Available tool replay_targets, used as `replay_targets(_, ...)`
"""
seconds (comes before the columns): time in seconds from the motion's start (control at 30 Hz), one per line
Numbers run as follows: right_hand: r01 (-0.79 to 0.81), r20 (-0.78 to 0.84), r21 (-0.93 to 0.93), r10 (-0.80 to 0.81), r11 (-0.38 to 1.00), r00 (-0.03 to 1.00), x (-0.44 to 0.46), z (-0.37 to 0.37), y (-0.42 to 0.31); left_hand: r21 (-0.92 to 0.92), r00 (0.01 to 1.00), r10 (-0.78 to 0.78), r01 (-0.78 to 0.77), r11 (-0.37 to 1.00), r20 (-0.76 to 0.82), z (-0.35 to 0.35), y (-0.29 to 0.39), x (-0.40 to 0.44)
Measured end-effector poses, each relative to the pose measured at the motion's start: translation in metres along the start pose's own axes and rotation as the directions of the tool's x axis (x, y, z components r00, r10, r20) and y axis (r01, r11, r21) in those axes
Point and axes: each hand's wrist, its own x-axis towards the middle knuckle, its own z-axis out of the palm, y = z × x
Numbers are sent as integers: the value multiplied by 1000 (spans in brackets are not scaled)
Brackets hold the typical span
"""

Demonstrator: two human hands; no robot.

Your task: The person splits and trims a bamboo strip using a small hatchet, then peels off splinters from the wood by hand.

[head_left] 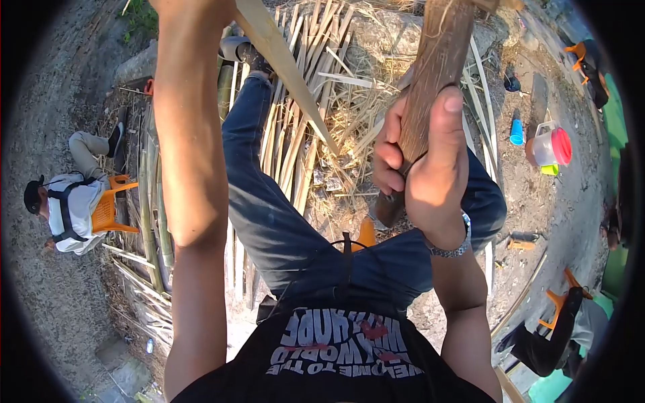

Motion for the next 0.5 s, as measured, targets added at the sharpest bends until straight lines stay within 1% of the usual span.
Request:
replay_targets(0.03, 43, 18, -28, -43, 999, 999, -1, 0, 19, 18, 995, -74, 73, 997, 66, -1, 3, 0)
replay_targets(0.07, -111, 74, -186, 127, 976, 989, 1, -9, 41, 13, 995, -66, 65, 998, 71, -1, 4, 1)
replay_targets(0.1, -303, 51, -271, 328, 914, 943, 5, -21, 68, 8, 997, -56, 56, 998, 61, -3, 4, -1)
replay_targets(0.13, -477, 10, -349, 512, 807, 859, 9, -24, 74, 3, 998, -45, 45, 999, 50, -3, 3, -3)
replay_targets(0.17, -465, 11, -349, 499, 814, 866, 9, -33, 71, -3, 998, -34, 35, 999, 43, -2, 2, -2)
replay_targets(0.23, -462, 16, -101, 465, 881, 885, 9, -30, 34, -37, 999, 8, -6, 999, 54, 2, 0, 4)
replay_targets(0.27, -494, 15, -95, 498, 864, 867, 4, -23, 18, -46, 998, 13, -10, 999, 56, -1, 0, 0)
replay_targets(0.3, -319, 23, 26, 319, 947, 948, -2, -13, 1, 36, 996, 86, -87, 996, 28, 16, 19, -20)
replay_targets(0.33, -96, 8, 140, 95, 986, 995, -2, -6, -6, 46, 997, 74, -75, 996, 28, 14, 18, -24)
replay_targets(0.37, 4, -24, 138, -1, 990, 1000, -5, 4, 7, 50, 995, 69, -72, 996, 67, 15, 18, -24)
replay_targets(0.4, -45, 34, -49, 47, 998, 998, -5, 1, 33, 46, 992, 70, -75, 996, 109, 19, 20, -22)
replay_targets(0.43, -104, 80, -106, 113, 989, 990, -6, -14, 75, 189, 992, 114, -123, 974, 57, 26, 20, -25)
replay_targets(0.47, -152, 122, -169, 174, 974, 977, -6, -25, 100, 173, 990, 130, -139, 975, 63, 18, 15, -18)
replay_targets(0.5, -367, 105, -101, 376, 925, 920, -5, -24, 75, 79, 998, 48, -52, 995, 48, 0, 3, -2)
